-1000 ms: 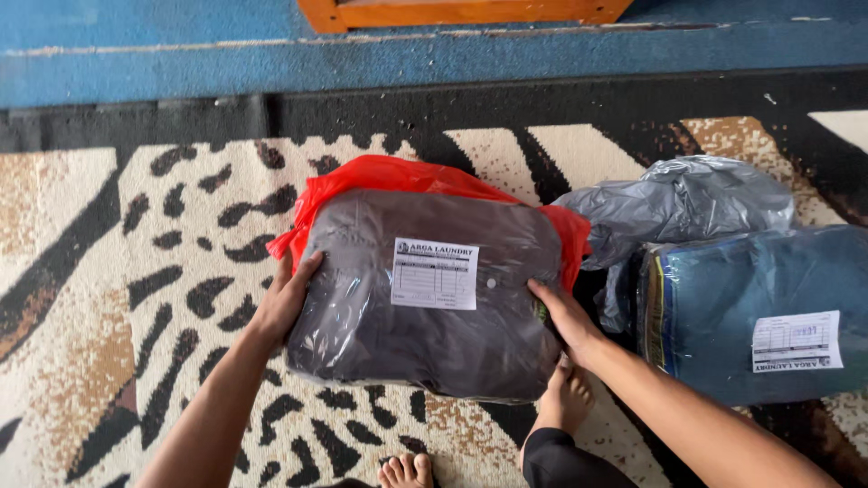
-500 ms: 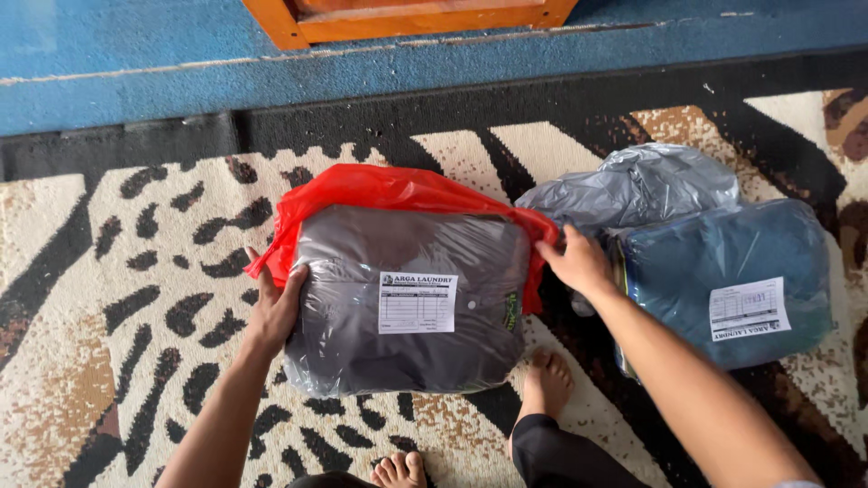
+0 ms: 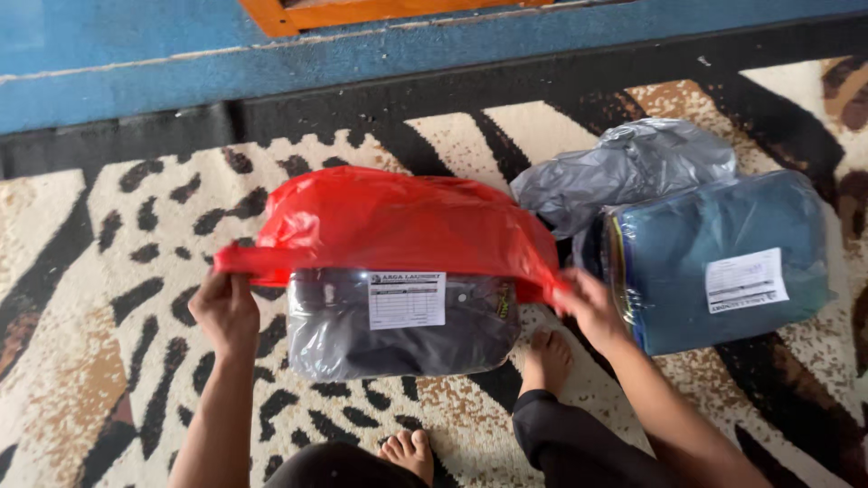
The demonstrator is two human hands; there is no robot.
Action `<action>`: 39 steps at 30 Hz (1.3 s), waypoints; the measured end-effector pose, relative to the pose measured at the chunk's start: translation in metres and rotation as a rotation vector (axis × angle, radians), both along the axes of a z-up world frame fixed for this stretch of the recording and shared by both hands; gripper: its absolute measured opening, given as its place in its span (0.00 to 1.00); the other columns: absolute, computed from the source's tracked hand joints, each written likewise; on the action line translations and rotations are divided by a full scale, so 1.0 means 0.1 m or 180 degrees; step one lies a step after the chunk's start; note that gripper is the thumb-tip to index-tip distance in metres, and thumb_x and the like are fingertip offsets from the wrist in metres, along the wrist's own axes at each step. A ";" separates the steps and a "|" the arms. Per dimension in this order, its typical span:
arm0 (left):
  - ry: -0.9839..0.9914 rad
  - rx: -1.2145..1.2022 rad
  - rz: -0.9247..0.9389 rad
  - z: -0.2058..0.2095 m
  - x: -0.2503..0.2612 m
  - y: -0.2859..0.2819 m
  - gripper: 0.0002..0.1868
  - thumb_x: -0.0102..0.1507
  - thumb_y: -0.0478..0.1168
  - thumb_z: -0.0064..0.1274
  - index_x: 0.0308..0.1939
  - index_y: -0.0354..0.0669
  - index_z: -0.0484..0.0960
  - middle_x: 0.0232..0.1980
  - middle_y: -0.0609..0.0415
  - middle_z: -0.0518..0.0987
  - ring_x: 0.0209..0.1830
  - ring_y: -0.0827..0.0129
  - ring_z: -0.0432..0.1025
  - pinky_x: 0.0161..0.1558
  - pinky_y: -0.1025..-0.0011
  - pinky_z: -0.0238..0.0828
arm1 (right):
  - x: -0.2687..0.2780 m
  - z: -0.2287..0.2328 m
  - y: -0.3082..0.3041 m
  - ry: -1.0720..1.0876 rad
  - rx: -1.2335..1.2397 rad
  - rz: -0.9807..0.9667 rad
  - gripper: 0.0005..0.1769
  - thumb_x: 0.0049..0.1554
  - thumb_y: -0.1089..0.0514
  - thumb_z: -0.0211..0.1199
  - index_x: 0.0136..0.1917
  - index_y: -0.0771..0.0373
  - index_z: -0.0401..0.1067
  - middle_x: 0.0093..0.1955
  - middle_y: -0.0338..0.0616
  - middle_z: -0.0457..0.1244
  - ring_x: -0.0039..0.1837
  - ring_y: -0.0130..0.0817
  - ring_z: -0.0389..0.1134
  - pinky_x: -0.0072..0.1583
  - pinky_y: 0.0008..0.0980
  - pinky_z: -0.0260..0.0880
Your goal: The person picks up wrapped laundry packets from the floor and places them into various colored plastic bags.
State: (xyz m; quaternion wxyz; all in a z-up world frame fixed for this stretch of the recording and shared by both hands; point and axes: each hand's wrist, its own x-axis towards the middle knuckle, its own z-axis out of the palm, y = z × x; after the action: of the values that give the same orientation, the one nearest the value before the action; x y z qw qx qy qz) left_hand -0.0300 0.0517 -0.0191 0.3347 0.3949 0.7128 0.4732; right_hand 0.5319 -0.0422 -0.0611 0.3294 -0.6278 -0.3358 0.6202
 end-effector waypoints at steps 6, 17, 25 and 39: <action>0.1990 -0.0929 -0.1384 0.02 -0.31 -1.05 0.09 0.62 0.41 0.63 0.39 0.38 0.84 0.41 0.49 0.83 0.41 0.59 0.79 0.43 0.62 0.75 | -0.30 -0.10 -0.70 -0.1219 0.0056 0.1406 0.30 0.49 0.42 0.73 0.56 0.66 0.75 0.50 0.47 0.73 0.50 0.36 0.75 0.53 0.36 0.73; -0.0690 -0.1263 -0.1400 -0.76 -0.07 -1.49 0.42 0.50 0.51 0.71 0.60 0.33 0.70 0.51 0.44 0.80 0.45 0.70 0.76 0.42 0.64 0.76 | -0.86 -0.35 -0.71 -0.0681 -0.2029 0.1624 0.39 0.52 0.49 0.73 0.70 0.58 0.59 0.40 0.52 0.68 0.43 0.44 0.70 0.48 0.43 0.74; 0.1219 -0.3098 -0.1708 -0.20 -0.34 -1.60 0.25 0.59 0.54 0.64 0.43 0.32 0.87 0.25 0.47 0.83 0.28 0.63 0.78 0.37 0.66 0.74 | -0.44 0.36 -0.63 0.0388 -0.0928 0.1947 0.10 0.63 0.59 0.58 0.53 0.68 0.70 0.40 0.41 0.73 0.43 0.28 0.73 0.50 0.31 0.72; 0.0662 -0.1507 -0.1309 1.52 0.10 -0.28 0.22 0.68 0.47 0.52 0.60 0.36 0.74 0.33 0.50 0.81 0.21 0.75 0.65 0.27 0.74 0.61 | 0.35 3.15 0.30 0.0875 0.0401 0.0843 0.18 0.64 0.65 0.55 0.65 0.75 0.69 0.31 0.40 0.64 0.30 0.18 0.61 0.30 0.18 0.62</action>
State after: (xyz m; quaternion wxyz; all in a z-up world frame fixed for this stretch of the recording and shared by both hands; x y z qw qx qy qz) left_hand -0.0197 0.0234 0.1331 0.4312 0.4880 0.7387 0.1740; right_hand 0.5669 -0.0120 0.2537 0.3262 -0.4657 -0.4055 0.7158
